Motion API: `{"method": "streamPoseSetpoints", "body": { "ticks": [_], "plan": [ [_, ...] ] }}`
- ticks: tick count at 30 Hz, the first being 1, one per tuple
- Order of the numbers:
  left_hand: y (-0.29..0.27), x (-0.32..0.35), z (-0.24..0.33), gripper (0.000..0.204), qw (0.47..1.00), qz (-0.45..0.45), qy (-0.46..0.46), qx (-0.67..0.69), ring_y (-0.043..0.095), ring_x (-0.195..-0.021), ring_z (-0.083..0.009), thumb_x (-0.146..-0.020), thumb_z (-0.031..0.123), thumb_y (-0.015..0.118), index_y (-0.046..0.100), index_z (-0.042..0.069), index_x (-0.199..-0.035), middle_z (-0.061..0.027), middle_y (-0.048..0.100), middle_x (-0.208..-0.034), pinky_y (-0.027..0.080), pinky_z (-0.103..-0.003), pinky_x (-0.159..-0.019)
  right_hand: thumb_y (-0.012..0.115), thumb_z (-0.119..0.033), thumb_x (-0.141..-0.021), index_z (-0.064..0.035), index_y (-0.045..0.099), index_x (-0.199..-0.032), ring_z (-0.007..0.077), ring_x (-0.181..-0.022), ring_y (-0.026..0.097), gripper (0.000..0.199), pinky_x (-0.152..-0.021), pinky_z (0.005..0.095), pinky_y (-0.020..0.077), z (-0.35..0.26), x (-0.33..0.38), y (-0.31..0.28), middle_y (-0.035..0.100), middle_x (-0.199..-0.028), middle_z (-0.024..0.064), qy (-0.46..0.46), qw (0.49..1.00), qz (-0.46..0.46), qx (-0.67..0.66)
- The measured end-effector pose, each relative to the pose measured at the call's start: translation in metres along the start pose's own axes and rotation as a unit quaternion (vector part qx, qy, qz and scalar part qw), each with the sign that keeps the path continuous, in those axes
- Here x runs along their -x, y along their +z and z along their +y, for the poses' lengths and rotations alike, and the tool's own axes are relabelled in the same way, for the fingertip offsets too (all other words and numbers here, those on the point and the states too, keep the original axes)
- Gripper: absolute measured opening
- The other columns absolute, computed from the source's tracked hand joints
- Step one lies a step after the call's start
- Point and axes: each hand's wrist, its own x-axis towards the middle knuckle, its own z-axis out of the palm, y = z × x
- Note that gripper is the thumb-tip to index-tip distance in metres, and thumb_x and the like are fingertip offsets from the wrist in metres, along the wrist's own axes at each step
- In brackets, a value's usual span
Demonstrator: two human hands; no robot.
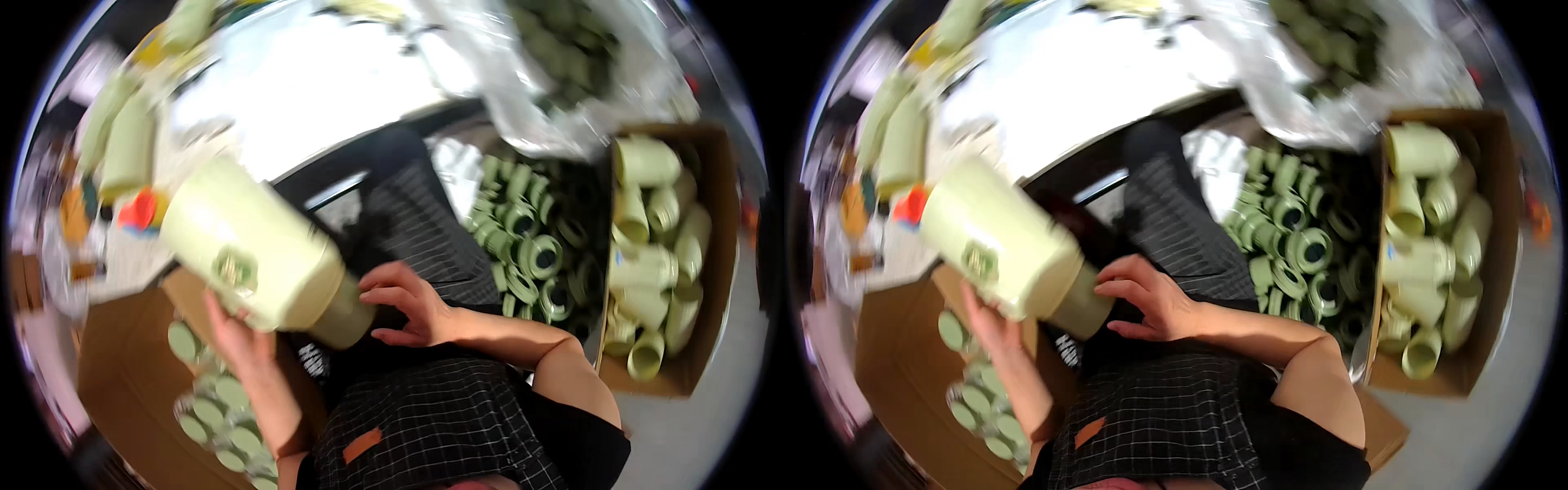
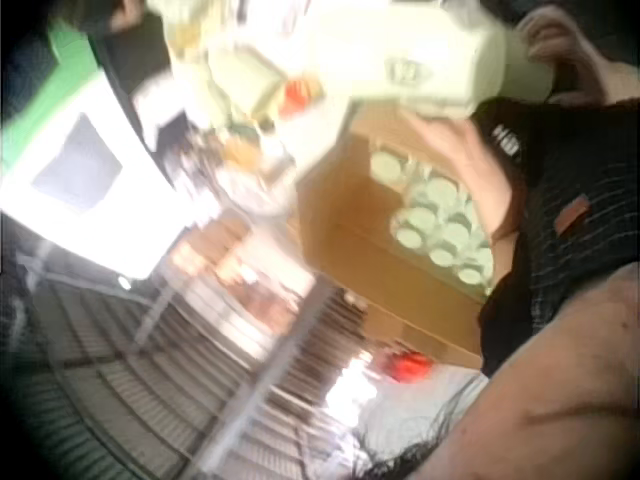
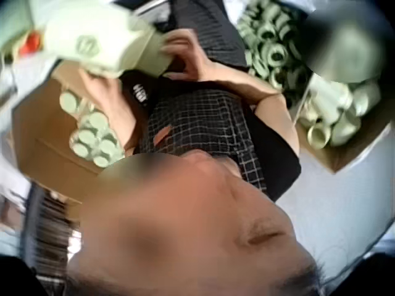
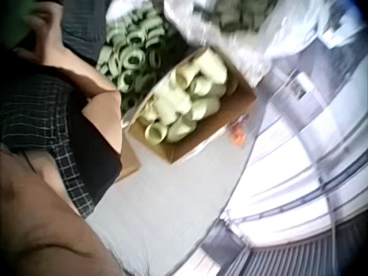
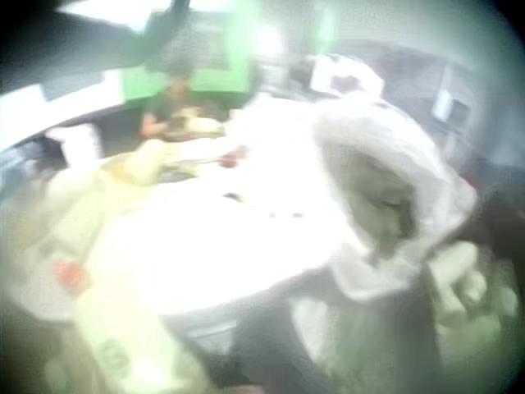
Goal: The person places plastic pitchers into plastic bags and puts them into a large cardboard box. They fold the flaps of a cardboard box and apply tape using a tape dispenser. They take more pitchers from a container and place them onto the work surface.
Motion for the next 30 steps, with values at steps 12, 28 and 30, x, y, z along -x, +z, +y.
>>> {"method": "streamPoseSetpoints", "body": {
  "ticks": [12, 28, 30],
  "plan": [
    [0.034, 0.006, -0.068, 0.043, 0.757, -0.375, 0.207, -0.494, 0.037, -0.054, -0.0019, -0.106, 0.035, 0.045, 0.048, 0.004, -0.136, 0.0038, 0.048, -0.07, 0.027, -0.018, -0.049, 0.056, -0.003, -0.082, -0.0056, 0.061, -0.118, 0.0345, -0.115, 0.056, 0.036, -0.096, 0.043, 0.0469, 0.152, 0.298, -0.24, 0.059, -0.124, 0.0147, 0.406, 0.622, 0.223, 0.631],
    [0.035, 0.013, -0.068, 0.036, 0.742, -0.456, 0.21, -0.445, 0.06, -0.122, -0.0283, -0.101, 0.027, 0.054, 0.059, 0.0, -0.125, -0.0198, 0.064, -0.129, 0.047, -0.036, -0.101, 0.082, -0.029, -0.078, -0.0005, 0.065, -0.119, 0.0195, -0.096, 0.06, 0.053, -0.082, 0.033, 0.0497, 0.029, 0.026, -0.195, 0.064, -0.108, 0.0087, 0.154, 0.951, 0.221, 0.152],
    [0.028, 0.013, -0.064, 0.033, 0.742, -0.468, 0.214, -0.43, 0.059, -0.126, -0.0318, -0.1, 0.021, 0.056, 0.059, 0.001, -0.125, -0.0198, 0.064, -0.129, 0.046, -0.038, -0.102, 0.084, -0.035, -0.069, -0.0021, 0.065, -0.123, 0.027, -0.09, 0.058, 0.066, -0.077, 0.0374, 0.0484, 0.016, -0.016, -0.158, 0.06, -0.099, 0.0105, -0.01, 0.984, 0.068, 0.167]
  ]
}}
